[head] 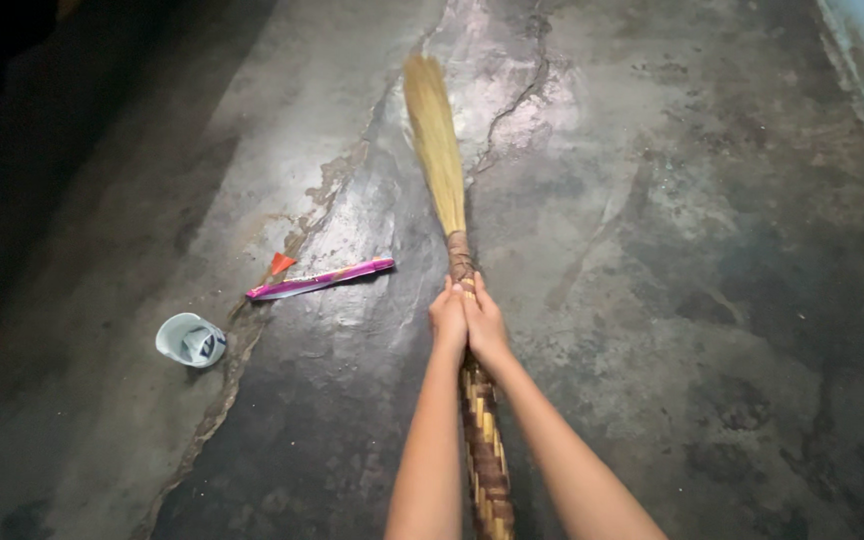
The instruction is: The person sweeps a concrete floor using a traditional straw broom. They move the broom back and forth to gather dust and debris, navigating around a small white cup and a pink package lying on the ground.
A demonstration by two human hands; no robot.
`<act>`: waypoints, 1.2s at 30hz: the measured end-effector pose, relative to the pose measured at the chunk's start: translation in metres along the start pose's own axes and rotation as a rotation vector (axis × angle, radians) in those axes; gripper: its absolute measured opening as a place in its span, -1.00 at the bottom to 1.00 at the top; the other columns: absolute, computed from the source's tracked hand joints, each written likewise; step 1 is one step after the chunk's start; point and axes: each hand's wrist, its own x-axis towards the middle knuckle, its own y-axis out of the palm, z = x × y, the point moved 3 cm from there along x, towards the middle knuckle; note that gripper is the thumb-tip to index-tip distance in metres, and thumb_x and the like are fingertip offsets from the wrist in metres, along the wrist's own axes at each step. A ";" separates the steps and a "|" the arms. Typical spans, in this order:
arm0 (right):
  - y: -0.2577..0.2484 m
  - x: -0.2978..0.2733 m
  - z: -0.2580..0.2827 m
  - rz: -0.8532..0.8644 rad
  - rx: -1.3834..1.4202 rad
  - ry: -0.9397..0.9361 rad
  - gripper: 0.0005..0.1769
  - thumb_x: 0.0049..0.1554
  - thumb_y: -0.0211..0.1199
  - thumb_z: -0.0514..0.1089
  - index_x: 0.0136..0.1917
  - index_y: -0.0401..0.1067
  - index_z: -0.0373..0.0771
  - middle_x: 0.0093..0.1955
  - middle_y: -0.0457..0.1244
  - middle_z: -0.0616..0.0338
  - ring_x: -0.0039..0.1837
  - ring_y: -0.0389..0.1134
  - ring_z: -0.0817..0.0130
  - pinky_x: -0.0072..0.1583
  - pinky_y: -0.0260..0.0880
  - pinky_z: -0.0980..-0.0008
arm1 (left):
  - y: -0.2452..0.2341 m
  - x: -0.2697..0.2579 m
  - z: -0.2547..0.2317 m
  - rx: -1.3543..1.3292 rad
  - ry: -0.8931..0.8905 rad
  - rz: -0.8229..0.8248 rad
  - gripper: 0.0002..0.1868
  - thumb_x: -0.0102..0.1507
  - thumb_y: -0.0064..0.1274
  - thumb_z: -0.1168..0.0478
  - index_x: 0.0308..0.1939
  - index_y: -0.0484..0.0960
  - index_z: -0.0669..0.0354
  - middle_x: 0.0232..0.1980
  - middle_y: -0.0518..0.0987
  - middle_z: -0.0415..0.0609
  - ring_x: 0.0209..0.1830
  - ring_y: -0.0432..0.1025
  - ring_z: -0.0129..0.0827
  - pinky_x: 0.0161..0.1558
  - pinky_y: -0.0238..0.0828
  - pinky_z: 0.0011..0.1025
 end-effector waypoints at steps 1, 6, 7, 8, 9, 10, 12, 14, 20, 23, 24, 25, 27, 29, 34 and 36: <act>-0.006 -0.001 -0.002 -0.014 -0.012 0.005 -0.29 0.29 0.07 0.01 0.61 0.04 -0.28 0.52 0.17 -0.06 0.47 0.22 0.32 0.40 0.17 0.43 | 0.003 -0.004 -0.001 0.072 -0.007 0.000 -0.53 0.35 -0.06 0.02 0.24 0.60 0.18 0.21 0.66 -0.01 0.07 0.56 -0.33 0.09 0.45 -0.35; -0.019 -0.008 -0.013 0.012 0.153 -0.140 -0.30 0.32 0.03 -0.07 0.63 -0.02 -0.32 0.59 0.09 -0.05 0.54 0.14 0.32 0.46 0.11 0.42 | 0.007 -0.030 -0.012 0.192 0.082 -0.025 -0.54 0.34 -0.04 0.00 0.27 0.59 0.05 0.25 0.62 0.05 0.16 0.56 -0.27 0.15 0.42 -0.34; -0.019 -0.008 -0.012 0.009 0.136 -0.124 -0.30 0.31 0.03 -0.07 0.63 -0.01 -0.31 0.56 0.13 -0.05 0.50 0.17 0.32 0.44 0.14 0.42 | 0.006 -0.033 -0.017 0.209 0.069 -0.040 -0.54 0.33 -0.04 -0.01 0.26 0.60 0.03 0.26 0.61 0.01 0.15 0.55 -0.26 0.15 0.42 -0.34; -0.017 -0.010 -0.010 0.007 0.119 -0.108 -0.30 0.30 0.04 -0.07 0.63 0.00 -0.29 0.52 0.17 -0.06 0.47 0.21 0.32 0.42 0.17 0.43 | 0.002 -0.037 -0.020 0.227 0.055 -0.055 -0.54 0.32 -0.05 -0.01 0.25 0.61 0.01 0.27 0.61 -0.03 0.15 0.54 -0.26 0.15 0.41 -0.34; -0.015 -0.013 -0.007 0.005 0.102 -0.090 -0.30 0.30 0.04 -0.06 0.64 0.00 -0.27 0.49 0.21 -0.06 0.43 0.24 0.32 0.40 0.20 0.44 | -0.001 -0.040 -0.024 0.246 0.040 -0.070 -0.54 0.32 -0.05 -0.02 0.24 0.62 -0.01 0.28 0.60 -0.07 0.15 0.53 -0.25 0.14 0.40 -0.34; -0.013 -0.014 -0.002 0.022 0.118 -0.070 -0.29 0.29 0.04 -0.06 0.64 0.00 -0.25 0.48 0.22 -0.04 0.41 0.26 0.34 0.38 0.22 0.44 | -0.001 -0.041 -0.027 0.224 0.035 -0.078 -0.53 0.32 -0.05 -0.02 0.27 0.60 -0.02 0.26 0.62 -0.03 0.14 0.54 -0.25 0.14 0.41 -0.33; -0.008 -0.016 0.004 0.053 0.154 -0.027 -0.28 0.28 0.04 -0.05 0.64 0.00 -0.23 0.45 0.24 -0.01 0.37 0.28 0.37 0.34 0.25 0.46 | -0.005 -0.039 -0.027 0.187 0.024 -0.092 -0.51 0.33 -0.06 -0.02 0.32 0.57 -0.05 0.20 0.65 0.05 0.13 0.57 -0.23 0.15 0.41 -0.33; -0.006 -0.011 0.007 0.086 0.095 -0.038 -0.28 0.29 0.06 -0.06 0.64 0.01 -0.24 0.46 0.23 0.02 0.37 0.27 0.39 0.34 0.25 0.47 | -0.006 -0.032 -0.024 0.106 0.043 -0.107 -0.50 0.32 -0.05 -0.01 0.34 0.54 -0.03 0.18 0.68 0.10 0.12 0.58 -0.22 0.13 0.44 -0.33; -0.012 0.010 -0.022 0.143 0.181 0.045 -0.28 0.30 0.05 -0.05 0.64 -0.03 -0.24 0.46 0.23 0.00 0.36 0.26 0.36 0.34 0.25 0.45 | 0.003 -0.019 -0.011 0.164 -0.019 -0.104 -0.51 0.34 -0.03 0.02 0.35 0.53 0.00 0.25 0.62 0.10 0.18 0.54 -0.22 0.20 0.39 -0.34; -0.020 0.012 -0.040 0.073 0.137 0.020 -0.29 0.32 0.05 -0.03 0.63 -0.02 -0.27 0.50 0.19 0.01 0.42 0.23 0.37 0.38 0.21 0.45 | 0.007 -0.021 -0.008 0.200 -0.027 -0.058 -0.50 0.34 -0.03 0.02 0.35 0.52 -0.01 0.26 0.61 0.11 0.20 0.53 -0.22 0.22 0.39 -0.34; -0.022 0.011 -0.046 0.048 0.119 0.006 -0.30 0.32 0.06 -0.03 0.63 -0.01 -0.28 0.52 0.17 0.03 0.44 0.21 0.38 0.39 0.19 0.45 | 0.008 -0.021 -0.005 0.199 -0.015 -0.041 -0.50 0.34 -0.03 0.02 0.36 0.51 -0.02 0.27 0.60 0.11 0.21 0.53 -0.22 0.22 0.38 -0.34; -0.025 0.013 -0.051 0.033 0.121 -0.012 -0.29 0.32 0.05 -0.02 0.63 -0.01 -0.27 0.51 0.18 0.02 0.44 0.22 0.37 0.40 0.19 0.45 | 0.011 -0.020 -0.003 0.196 0.016 -0.026 -0.51 0.34 -0.02 0.03 0.34 0.52 0.01 0.28 0.60 0.11 0.22 0.53 -0.22 0.23 0.38 -0.34; -0.031 0.017 -0.056 -0.001 0.126 -0.049 -0.29 0.31 0.04 -0.02 0.64 0.01 -0.26 0.50 0.20 -0.01 0.43 0.23 0.35 0.40 0.19 0.44 | 0.019 -0.019 -0.001 0.191 0.081 0.005 -0.53 0.35 -0.01 0.04 0.32 0.55 0.09 0.30 0.59 0.11 0.25 0.52 -0.23 0.23 0.38 -0.33; -0.038 0.017 -0.054 -0.035 0.115 -0.030 -0.30 0.31 0.04 -0.02 0.64 0.02 -0.25 0.51 0.19 0.01 0.45 0.22 0.36 0.41 0.17 0.45 | 0.025 -0.017 0.001 0.250 0.017 0.020 -0.51 0.34 -0.03 0.02 0.34 0.53 0.01 0.25 0.61 0.11 0.21 0.52 -0.22 0.21 0.38 -0.33; -0.050 0.001 -0.026 -0.047 0.152 0.053 -0.30 0.32 0.02 0.00 0.64 -0.01 -0.20 0.54 0.16 0.07 0.46 0.20 0.38 0.41 0.15 0.45 | 0.042 -0.021 -0.002 0.186 0.030 0.055 -0.48 0.33 -0.04 0.01 0.35 0.51 0.04 0.21 0.64 0.13 0.16 0.56 -0.21 0.18 0.41 -0.33; -0.049 -0.006 -0.017 -0.035 0.196 0.043 -0.29 0.30 0.02 -0.01 0.64 -0.02 -0.20 0.54 0.15 0.07 0.45 0.21 0.37 0.40 0.17 0.44 | 0.040 -0.028 -0.009 0.285 0.062 0.026 -0.49 0.34 -0.05 0.00 0.36 0.53 0.02 0.21 0.62 0.17 0.16 0.54 -0.23 0.17 0.40 -0.34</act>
